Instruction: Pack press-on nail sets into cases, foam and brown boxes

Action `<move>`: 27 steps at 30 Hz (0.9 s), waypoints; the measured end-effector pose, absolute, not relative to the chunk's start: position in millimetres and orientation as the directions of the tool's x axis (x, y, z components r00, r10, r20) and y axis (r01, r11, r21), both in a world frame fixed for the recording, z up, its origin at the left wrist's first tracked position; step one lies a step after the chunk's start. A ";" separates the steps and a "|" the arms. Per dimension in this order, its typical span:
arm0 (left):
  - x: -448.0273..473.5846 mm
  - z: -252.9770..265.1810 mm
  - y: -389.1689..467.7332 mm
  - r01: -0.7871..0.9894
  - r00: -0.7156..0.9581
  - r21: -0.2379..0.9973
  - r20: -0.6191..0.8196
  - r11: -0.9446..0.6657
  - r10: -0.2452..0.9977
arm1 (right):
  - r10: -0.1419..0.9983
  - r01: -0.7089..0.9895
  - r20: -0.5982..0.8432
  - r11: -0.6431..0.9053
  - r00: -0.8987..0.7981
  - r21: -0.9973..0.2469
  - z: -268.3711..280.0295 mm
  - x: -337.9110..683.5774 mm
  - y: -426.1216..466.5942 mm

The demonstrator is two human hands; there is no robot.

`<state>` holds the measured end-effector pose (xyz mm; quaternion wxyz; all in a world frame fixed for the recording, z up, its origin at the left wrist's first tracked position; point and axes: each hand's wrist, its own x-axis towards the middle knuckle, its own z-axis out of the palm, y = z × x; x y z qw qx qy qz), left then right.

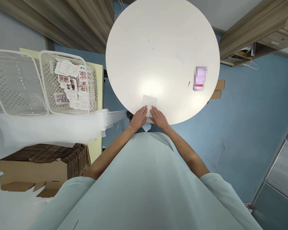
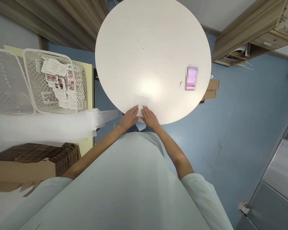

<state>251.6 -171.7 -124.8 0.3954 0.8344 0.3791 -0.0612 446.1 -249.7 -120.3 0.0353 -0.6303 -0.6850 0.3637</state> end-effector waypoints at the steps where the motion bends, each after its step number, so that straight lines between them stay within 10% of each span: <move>1: 252.2 -124.2 -169.6 0.683 0.700 0.618 -0.400 -0.390 0.592 | 0.890 0.835 -0.405 -0.053 -0.209 -0.548 -120.5 449.0 -248.2; 27: 317.2 -148.0 -122.0 0.767 -0.097 0.478 -0.574 0.429 0.813 | 0.906 0.848 -0.424 -0.240 0.020 -0.472 -115.2 464.2 -142.2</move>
